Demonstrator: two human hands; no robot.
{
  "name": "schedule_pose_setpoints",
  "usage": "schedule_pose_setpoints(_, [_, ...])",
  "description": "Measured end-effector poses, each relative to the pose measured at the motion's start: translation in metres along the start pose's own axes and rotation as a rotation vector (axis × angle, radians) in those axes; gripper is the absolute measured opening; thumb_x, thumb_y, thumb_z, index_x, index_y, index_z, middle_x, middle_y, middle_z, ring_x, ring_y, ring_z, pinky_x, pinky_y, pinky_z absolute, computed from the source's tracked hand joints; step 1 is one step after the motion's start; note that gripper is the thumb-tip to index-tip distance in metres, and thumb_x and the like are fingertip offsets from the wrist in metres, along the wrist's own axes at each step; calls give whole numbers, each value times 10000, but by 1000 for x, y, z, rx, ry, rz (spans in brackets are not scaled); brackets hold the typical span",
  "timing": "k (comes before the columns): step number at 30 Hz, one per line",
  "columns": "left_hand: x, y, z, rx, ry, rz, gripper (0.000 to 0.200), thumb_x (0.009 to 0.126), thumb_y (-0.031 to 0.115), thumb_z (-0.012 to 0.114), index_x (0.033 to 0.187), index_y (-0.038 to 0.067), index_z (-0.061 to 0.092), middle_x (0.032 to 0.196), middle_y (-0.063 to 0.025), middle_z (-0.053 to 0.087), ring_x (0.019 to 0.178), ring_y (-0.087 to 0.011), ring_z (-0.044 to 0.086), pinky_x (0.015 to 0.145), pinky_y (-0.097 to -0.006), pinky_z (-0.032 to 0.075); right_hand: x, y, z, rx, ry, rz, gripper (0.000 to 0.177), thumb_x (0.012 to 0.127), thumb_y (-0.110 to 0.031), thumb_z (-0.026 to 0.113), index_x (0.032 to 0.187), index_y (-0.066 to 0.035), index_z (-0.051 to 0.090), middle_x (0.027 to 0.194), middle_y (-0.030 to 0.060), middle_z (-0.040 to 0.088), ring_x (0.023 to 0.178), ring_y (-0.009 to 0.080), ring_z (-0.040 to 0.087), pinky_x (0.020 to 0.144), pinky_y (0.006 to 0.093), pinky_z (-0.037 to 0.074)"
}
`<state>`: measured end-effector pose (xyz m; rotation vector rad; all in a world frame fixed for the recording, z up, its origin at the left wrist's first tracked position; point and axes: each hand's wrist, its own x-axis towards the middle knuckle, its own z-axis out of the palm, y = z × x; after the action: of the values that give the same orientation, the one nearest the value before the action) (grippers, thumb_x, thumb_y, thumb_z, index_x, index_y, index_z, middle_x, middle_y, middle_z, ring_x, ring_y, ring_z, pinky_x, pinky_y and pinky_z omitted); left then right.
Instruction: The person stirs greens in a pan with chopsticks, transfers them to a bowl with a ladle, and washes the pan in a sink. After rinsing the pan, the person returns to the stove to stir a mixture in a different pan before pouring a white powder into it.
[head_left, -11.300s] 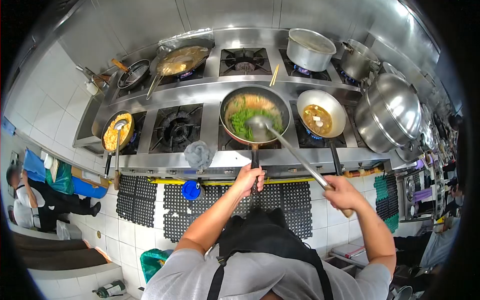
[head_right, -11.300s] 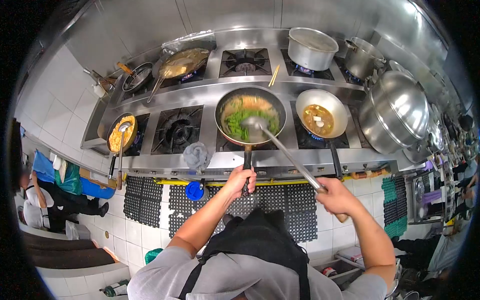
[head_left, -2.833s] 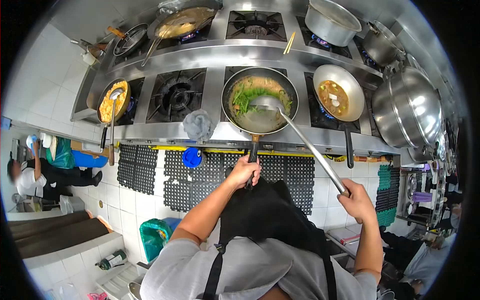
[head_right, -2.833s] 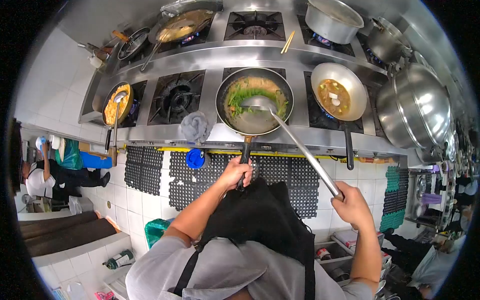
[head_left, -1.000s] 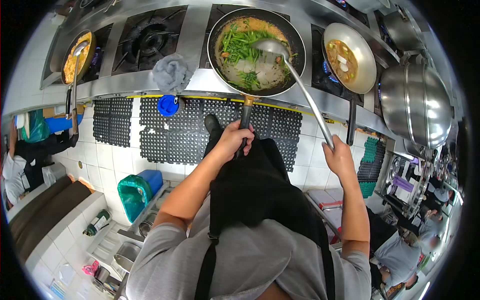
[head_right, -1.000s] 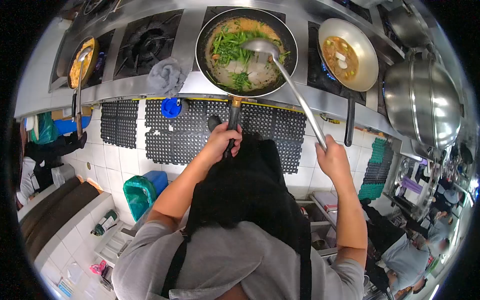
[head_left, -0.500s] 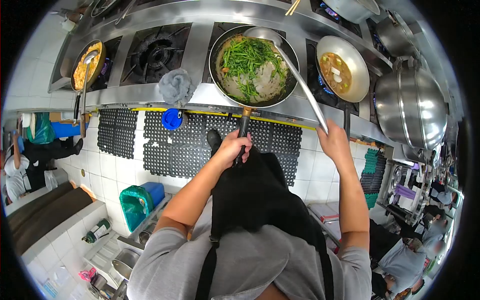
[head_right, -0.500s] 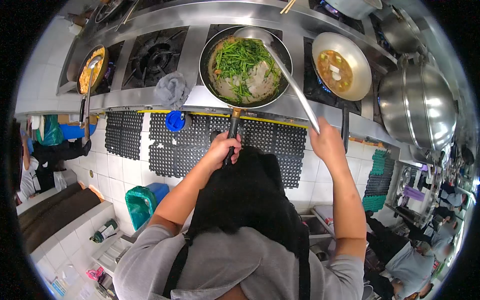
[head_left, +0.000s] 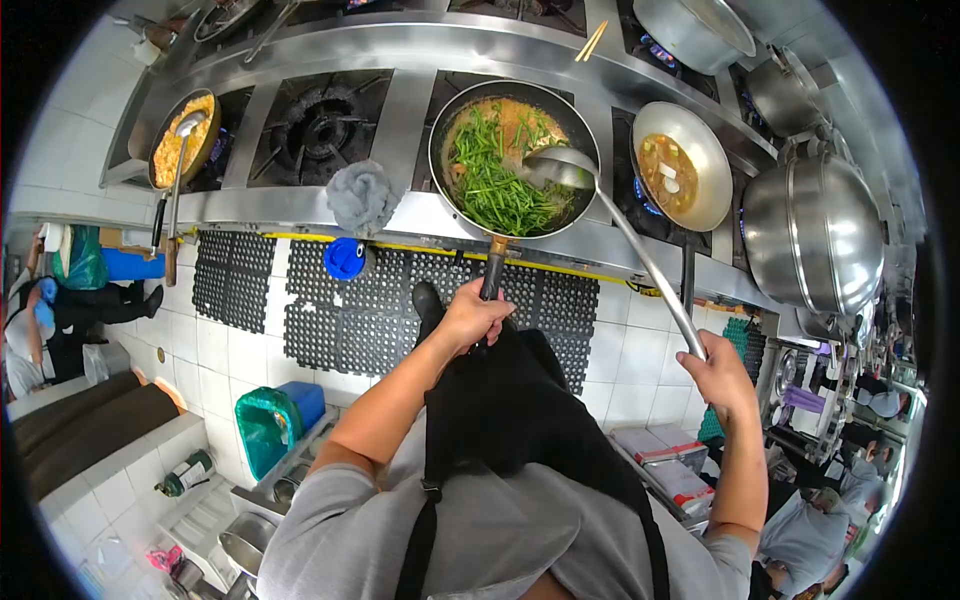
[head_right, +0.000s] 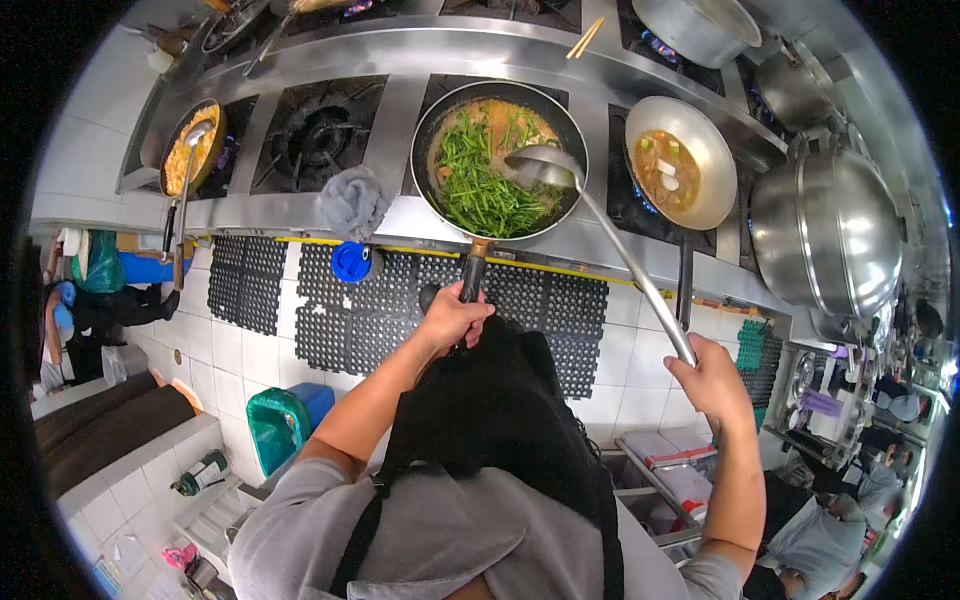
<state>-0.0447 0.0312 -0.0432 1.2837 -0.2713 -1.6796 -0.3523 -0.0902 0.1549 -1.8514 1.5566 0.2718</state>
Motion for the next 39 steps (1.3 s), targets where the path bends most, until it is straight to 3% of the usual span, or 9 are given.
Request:
schedule_pose_setpoints(5, [24, 40, 16, -33, -38, 64, 213, 827, -28, 607, 831, 74, 420, 560, -23, 445, 390, -131, 438, 348, -296, 354, 10, -1, -19, 167, -327, 27, 246, 877, -247, 670, 839, -29, 562, 590, -4, 496, 443, 71, 453, 360, 269, 359])
schedule_pose_setpoints(10, [6, 46, 47, 79, -45, 212, 201, 830, -18, 607, 840, 65, 424, 536, -38, 468, 383, -147, 466, 354, -298, 376, 37, -10, 17, -95, 271, -370, 339, 895, -296, 638, 925, 21, 520, 716, 290, 590, 650, 497, 563, 564, 481, 452])
schedule_pose_setpoints(13, [-2, -11, 38, 46, -89, 213, 172, 845, -5, 586, 847, 60, 427, 515, -62, 475, 370, -164, 473, 345, -311, 380, 13, 0, 16, -22, 179, -310, 310, 890, -279, 641, 930, 4, 522, 694, 262, 596, 667, 479, 578, 569, 478, 448])
schedule_pose_setpoints(14, [-7, -3, 39, 111, -25, 198, 172, 844, -9, 584, 839, 59, 426, 513, -60, 472, 364, -166, 466, 344, -319, 380, 4, 6, 13, -4, 169, -347, 266, 875, -225, 656, 867, 4, 520, 609, 154, 540, 513, 261, 493, 507, 382, 412])
schedule_pose_setpoints(18, [9, 35, 38, -77, -69, 94, 164, 831, -14, 576, 835, 70, 435, 570, -32, 454, 409, -139, 435, 362, -295, 353, -2, 21, -8, 57, -91, -257, 197, 848, -162, 675, 814, -15, 548, 596, 30, 502, 485, 127, 468, 396, 290, 354])
schedule_pose_setpoints(26, [3, 18, 56, -14, -104, 232, 159, 829, -7, 586, 850, 58, 443, 532, -56, 486, 384, -160, 476, 351, -320, 388, 28, 11, 11, -128, 283, -333, 275, 843, -231, 682, 870, 9, 550, 753, 259, 608, 797, 475, 583, 649, 498, 446])
schedule_pose_setpoints(33, [-14, 7, 47, -93, -75, 150, 156, 845, -7, 578, 860, 65, 440, 544, -33, 448, 380, -141, 448, 348, -306, 371, -6, 49, 9, 94, 168, -360, 249, 829, -194, 696, 845, 9, 553, 672, 188, 549, 607, 313, 529, 598, 355, 432])
schedule_pose_setpoints(34, [-15, -2, 45, -53, -82, 165, 172, 845, -23, 582, 863, 69, 438, 547, -29, 444, 383, -141, 450, 350, -304, 371, -1, 45, 15, 134, 232, -414, 206, 838, -156, 676, 836, -7, 535, 640, 92, 474, 615, 181, 428, 593, 332, 397])
schedule_pose_setpoints(39, [-58, -30, 49, 28, -17, 212, 199, 830, -51, 589, 862, 64, 430, 532, -43, 460, 377, -146, 454, 352, -307, 381, 55, 22, 41, 59, 298, -454, 247, 863, -221, 659, 872, -17, 521, 681, 190, 568, 653, 356, 546, 601, 426, 441])
